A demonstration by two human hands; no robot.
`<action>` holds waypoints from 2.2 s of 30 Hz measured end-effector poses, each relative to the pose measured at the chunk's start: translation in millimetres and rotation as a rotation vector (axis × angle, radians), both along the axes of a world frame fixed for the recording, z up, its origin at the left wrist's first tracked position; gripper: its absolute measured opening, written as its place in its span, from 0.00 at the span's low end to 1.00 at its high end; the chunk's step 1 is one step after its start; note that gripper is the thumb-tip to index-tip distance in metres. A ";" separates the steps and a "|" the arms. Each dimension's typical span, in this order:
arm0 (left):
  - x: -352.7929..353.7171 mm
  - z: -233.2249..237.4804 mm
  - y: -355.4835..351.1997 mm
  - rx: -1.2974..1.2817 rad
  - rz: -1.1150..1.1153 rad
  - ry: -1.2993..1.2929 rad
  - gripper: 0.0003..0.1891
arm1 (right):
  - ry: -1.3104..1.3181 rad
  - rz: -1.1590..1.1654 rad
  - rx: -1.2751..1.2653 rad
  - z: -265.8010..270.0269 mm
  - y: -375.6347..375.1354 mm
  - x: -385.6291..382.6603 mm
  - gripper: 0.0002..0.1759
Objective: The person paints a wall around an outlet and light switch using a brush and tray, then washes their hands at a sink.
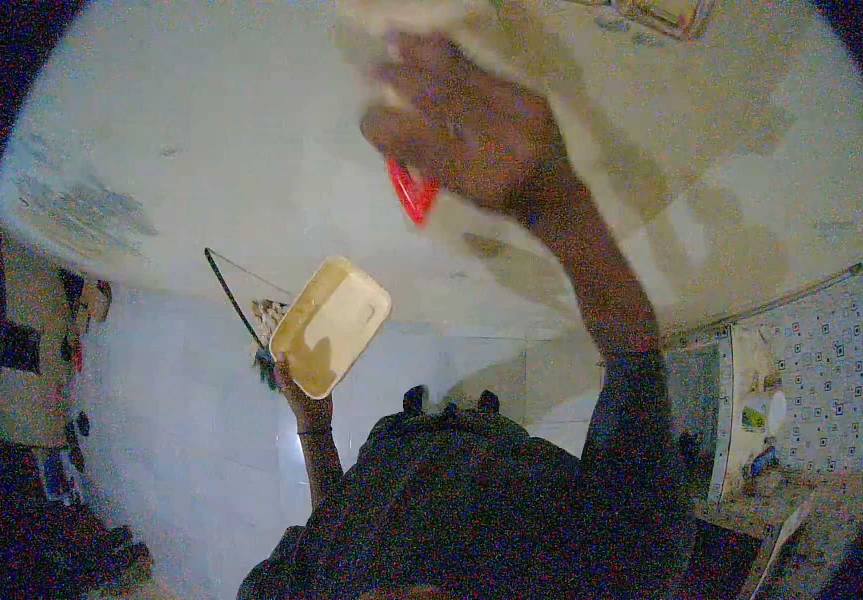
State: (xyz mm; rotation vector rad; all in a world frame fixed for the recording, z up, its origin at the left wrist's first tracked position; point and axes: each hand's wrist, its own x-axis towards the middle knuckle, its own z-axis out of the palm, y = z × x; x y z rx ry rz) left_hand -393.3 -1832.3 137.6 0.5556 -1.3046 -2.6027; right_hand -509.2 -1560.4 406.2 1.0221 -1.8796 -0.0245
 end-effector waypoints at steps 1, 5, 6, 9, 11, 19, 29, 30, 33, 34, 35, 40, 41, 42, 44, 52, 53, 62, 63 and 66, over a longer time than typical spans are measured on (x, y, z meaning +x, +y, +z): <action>3.6 2.5 0.3 0.002 0.001 0.004 0.30 | 0.061 -0.015 0.026 21.7 -5.7 -1.1 0.10; 10.0 12.8 0.3 -0.067 0.011 0.048 0.30 | 0.459 0.363 -0.135 68.3 -17.6 -44.7 0.12; 8.9 15.4 0.2 0.003 -0.003 0.030 0.30 | 0.444 0.285 -0.112 70.4 -15.7 -52.2 0.13; 3.1 21.0 7.2 0.014 0.008 0.051 0.30 | 0.435 0.191 -0.004 47.0 3.0 -82.4 0.16; -1.4 27.9 13.5 -0.001 0.037 0.041 0.30 | 0.135 0.037 0.023 5.0 10.7 -79.2 0.17; -3.9 22.8 8.1 -0.016 0.114 -0.006 0.28 | -0.373 0.121 -0.139 -181.5 4.4 -20.8 0.10; 0.2 -41.5 -30.6 0.033 0.013 -0.042 0.26 | -0.818 -0.091 -1.221 -235.4 4.3 39.1 0.07; -1.7 -38.1 -27.2 0.038 -0.036 -0.035 0.26 | -0.804 -0.009 -1.367 -229.5 11.9 48.4 0.07; -11.3 -53.7 -9.8 0.137 -0.173 -0.042 0.26 | -0.767 0.144 -1.708 -206.2 36.2 74.3 0.09; -12.8 -57.7 1.4 0.083 -0.200 -0.037 0.25 | -0.734 0.232 -1.898 -201.1 45.9 80.7 0.11; -14.1 -61.3 13.6 0.030 -0.228 -0.032 0.25 | -0.738 0.213 -1.905 -199.4 55.3 84.2 0.11; -21.1 -74.0 71.5 0.077 -0.312 -0.057 0.24 | -1.031 0.357 -2.018 -218.6 75.2 83.5 0.09; -23.2 -73.4 81.2 0.097 -0.324 -0.071 0.24 | -1.126 0.337 -2.052 -222.1 65.5 82.6 0.09; -24.8 -71.9 89.4 0.117 -0.336 -0.086 0.25 | -1.222 0.317 -2.083 -225.4 57.7 82.1 0.09; -27.2 -63.1 102.7 0.093 -0.358 -0.084 0.25 | -1.288 0.307 -2.056 -240.2 58.7 82.7 0.09; -33.0 -64.1 107.6 -0.025 -0.529 -0.048 0.25 | -1.505 0.055 -1.573 -250.0 53.1 85.4 0.10; -33.5 -65.6 108.2 0.009 -0.529 -0.069 0.25 | -1.504 0.050 -1.572 -249.0 55.7 84.5 0.10; -35.7 -89.9 88.7 0.251 -0.568 -0.202 0.24 | -1.462 -0.217 -1.377 -229.2 69.5 92.2 0.13; -36.8 -92.0 86.2 0.188 -0.604 -0.192 0.24 | -1.488 -0.329 -1.206 -231.5 73.9 92.7 0.13; -40.9 -87.0 78.6 0.059 -0.670 -0.187 0.24 | -1.488 -0.396 -0.832 -225.4 70.3 89.4 0.14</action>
